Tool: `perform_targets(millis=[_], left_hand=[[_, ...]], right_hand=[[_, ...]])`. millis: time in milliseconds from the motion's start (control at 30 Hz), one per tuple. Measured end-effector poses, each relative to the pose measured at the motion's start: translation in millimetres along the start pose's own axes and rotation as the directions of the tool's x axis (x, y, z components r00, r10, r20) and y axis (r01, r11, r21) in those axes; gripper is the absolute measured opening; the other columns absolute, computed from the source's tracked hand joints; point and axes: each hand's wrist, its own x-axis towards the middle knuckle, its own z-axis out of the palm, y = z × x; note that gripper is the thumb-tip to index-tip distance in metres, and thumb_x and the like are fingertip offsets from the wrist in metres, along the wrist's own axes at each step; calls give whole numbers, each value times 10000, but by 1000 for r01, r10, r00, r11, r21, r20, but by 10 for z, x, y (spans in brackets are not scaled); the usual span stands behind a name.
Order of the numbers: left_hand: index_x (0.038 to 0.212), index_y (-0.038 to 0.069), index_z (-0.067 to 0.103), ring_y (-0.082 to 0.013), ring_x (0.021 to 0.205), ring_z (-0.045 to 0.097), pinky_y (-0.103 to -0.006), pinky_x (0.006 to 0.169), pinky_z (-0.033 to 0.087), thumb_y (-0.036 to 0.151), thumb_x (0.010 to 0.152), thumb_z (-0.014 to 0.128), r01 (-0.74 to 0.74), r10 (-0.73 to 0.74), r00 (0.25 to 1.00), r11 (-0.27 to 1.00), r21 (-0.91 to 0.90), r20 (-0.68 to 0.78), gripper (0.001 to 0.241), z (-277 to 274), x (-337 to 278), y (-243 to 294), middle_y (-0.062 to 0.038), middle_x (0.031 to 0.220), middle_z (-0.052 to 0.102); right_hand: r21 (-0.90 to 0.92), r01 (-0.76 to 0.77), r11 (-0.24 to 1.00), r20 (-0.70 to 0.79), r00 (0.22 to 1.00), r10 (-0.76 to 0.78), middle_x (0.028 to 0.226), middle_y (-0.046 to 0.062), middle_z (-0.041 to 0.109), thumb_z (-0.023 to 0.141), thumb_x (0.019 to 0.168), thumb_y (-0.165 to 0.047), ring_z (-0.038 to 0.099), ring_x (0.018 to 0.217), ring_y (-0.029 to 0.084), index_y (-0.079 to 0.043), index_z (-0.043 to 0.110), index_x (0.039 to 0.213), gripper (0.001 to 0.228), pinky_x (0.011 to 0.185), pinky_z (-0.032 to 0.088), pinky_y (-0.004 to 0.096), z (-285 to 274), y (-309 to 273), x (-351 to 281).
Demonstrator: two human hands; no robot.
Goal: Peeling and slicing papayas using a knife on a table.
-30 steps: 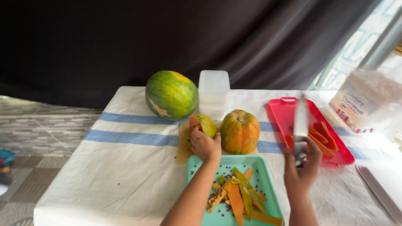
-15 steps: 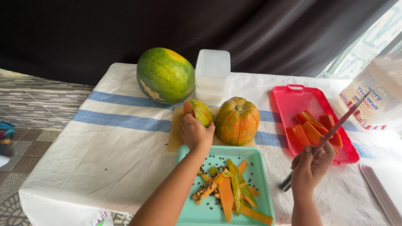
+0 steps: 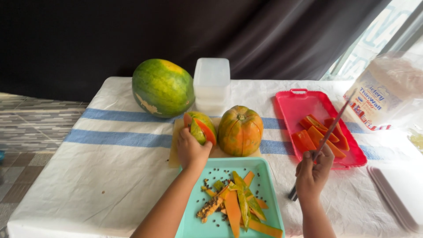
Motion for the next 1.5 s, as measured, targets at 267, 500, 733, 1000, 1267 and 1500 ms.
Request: perform_targets(millis=[267, 500, 733, 1000, 1267, 1500], left_hand=[[1283, 96, 490, -378, 1128, 601, -535, 811, 543, 293, 631, 842, -24, 21, 996, 999, 36, 85, 766, -235, -63, 25, -119, 1231, 620], [1385, 125, 405, -299, 1205, 586, -523, 897, 570, 388, 761, 784, -40, 10, 979, 989, 143, 204, 776, -580, -148, 156, -69, 1247, 548], [1370, 144, 399, -268, 1207, 599, -515, 891, 583, 510, 790, 787, -34, 0, 980, 985, 168, 200, 788, -564, -170, 59, -41, 1237, 555], [1309, 95, 461, -263, 995, 712, -515, 713, 631, 543, 759, 809, -139, 116, 988, 953, 270, 101, 790, -160, -144, -167, -46, 1064, 637], [1371, 97, 416, -373, 1065, 699, -597, 817, 599, 415, 803, 768, -97, 47, 972, 973, 208, 229, 740, -251, -103, -195, -107, 1180, 619], [1385, 119, 370, -361, 1103, 707, -601, 862, 597, 486, 785, 786, -79, 8, 957, 969, 233, 289, 817, -250, -83, -165, -90, 1212, 627]], right_hand=[[-116, -47, 992, -3, 999, 47, 926, 91, 473, 496, 1068, -112, 416, 442, 123, -69, 401, 1429, 375, 398, 347, 253, 44, -5, -46], [-239, 124, 963, 28, 992, -120, 917, 150, 597, 623, 1056, -137, 547, 520, 208, -41, 514, 1459, 428, 517, 454, 336, 117, 148, -32], [-305, 122, 944, 74, 992, -104, 946, 161, 627, 662, 1030, -187, 580, 738, 290, -44, 518, 1483, 496, 672, 465, 427, 166, 90, -124], [-357, 157, 921, 111, 986, -125, 1011, 150, 617, 687, 1024, -211, 554, 731, 281, -59, 520, 1479, 508, 647, 463, 412, 85, 234, -96], [-134, 98, 986, 24, 995, -96, 961, 122, 545, 558, 1105, -160, 548, 505, 195, -46, 405, 1498, 437, 480, 480, 303, -42, 292, -87], [45, 73, 996, -47, 996, -71, 933, 71, 468, 437, 1137, -113, 520, 445, 140, -10, 339, 1468, 360, 408, 431, 243, -151, 392, 72]])
